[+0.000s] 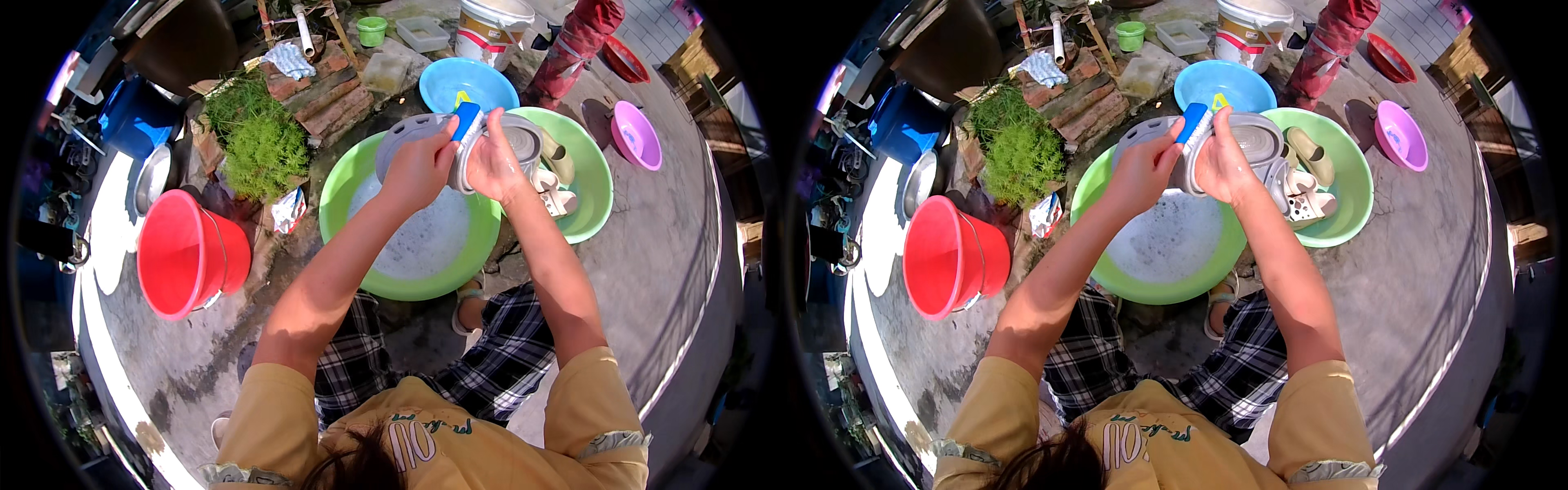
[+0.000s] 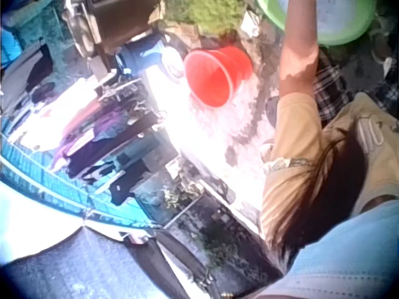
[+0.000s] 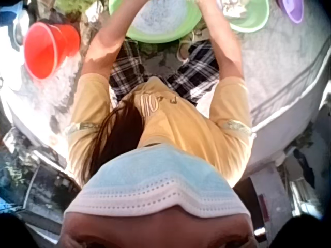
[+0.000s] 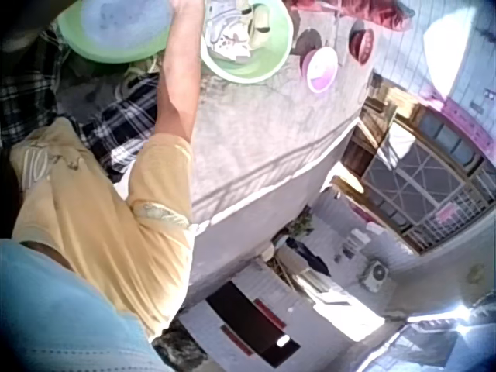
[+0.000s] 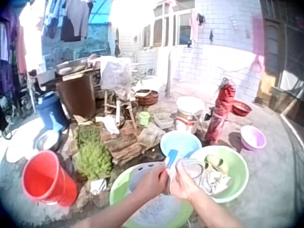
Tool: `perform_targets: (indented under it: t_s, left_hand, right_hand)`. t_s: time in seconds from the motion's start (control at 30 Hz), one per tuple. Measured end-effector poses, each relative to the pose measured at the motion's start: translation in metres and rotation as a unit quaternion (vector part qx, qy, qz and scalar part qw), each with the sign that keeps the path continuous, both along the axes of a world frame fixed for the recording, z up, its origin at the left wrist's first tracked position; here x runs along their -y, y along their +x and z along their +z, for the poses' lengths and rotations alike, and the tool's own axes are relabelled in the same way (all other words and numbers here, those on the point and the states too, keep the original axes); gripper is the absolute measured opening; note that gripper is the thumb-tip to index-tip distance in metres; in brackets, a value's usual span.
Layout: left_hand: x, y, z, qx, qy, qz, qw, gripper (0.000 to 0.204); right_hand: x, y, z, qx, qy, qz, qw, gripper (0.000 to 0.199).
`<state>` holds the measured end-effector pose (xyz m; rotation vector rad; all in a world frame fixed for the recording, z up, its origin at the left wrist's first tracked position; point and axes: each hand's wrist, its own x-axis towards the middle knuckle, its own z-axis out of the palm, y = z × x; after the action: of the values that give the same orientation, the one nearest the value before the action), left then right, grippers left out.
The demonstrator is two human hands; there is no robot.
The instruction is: The person scrubs a grey clog-style shoe with a blue brush in a green basin filled with soapy water. They rotate the shoe to clean various surfaces, including the sole and the interior, while maintaining a consistent scrubbing motion.
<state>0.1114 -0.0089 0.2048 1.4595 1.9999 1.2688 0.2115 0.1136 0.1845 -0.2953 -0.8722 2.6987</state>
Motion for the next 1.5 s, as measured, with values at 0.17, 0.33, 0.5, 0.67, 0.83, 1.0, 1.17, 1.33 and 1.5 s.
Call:
perform_targets:
  t_s: [0.17,0.33,0.5,0.67,0.83,1.0,1.17,1.33,1.5]
  left_hand:
    - [0.009,0.024,-0.018,-0.12,0.081,-0.012,0.989,0.041]
    - [0.015,0.041,-0.008,-0.182,0.066,0.036,0.98,0.046]
    - [-0.002,0.043,-0.006,-0.204,0.107,0.076,0.97,0.044]
    - [-0.017,0.014,-0.007,-0.219,0.149,0.082,0.961,0.043]
    - [0.007,0.016,-0.006,-0.155,0.038,0.01,0.987,0.039]
    - [-0.003,-0.008,0.014,-0.078,0.097,-0.054,0.991,0.038]
    - [0.017,-0.037,0.02,0.035,-0.02,-0.149,0.988,0.041]
    - [0.005,-0.021,0.023,-0.059,0.043,-0.127,0.989,0.04]
    - [0.013,-0.032,0.014,-0.028,0.046,-0.102,0.993,0.039]
  right_hand:
    - [-0.017,0.015,0.024,-0.029,0.06,-0.108,0.992,0.095]
    - [-0.025,0.012,0.033,-0.077,0.064,-0.097,0.99,0.095]
    - [-0.003,0.002,0.024,0.031,0.107,-0.13,0.985,0.084]
    - [0.008,-0.002,0.015,0.077,0.153,-0.029,0.985,0.095]
    - [-0.001,0.014,0.035,-0.01,0.172,-0.065,0.983,0.102]
    - [0.024,0.006,0.013,0.06,0.264,0.035,0.962,0.09]
    - [0.004,0.018,0.014,0.143,0.416,0.064,0.896,0.06]
    - [0.037,0.002,0.018,0.208,0.607,0.054,0.765,0.033]
    - [0.028,-0.001,0.014,0.279,0.508,0.08,0.811,0.044]
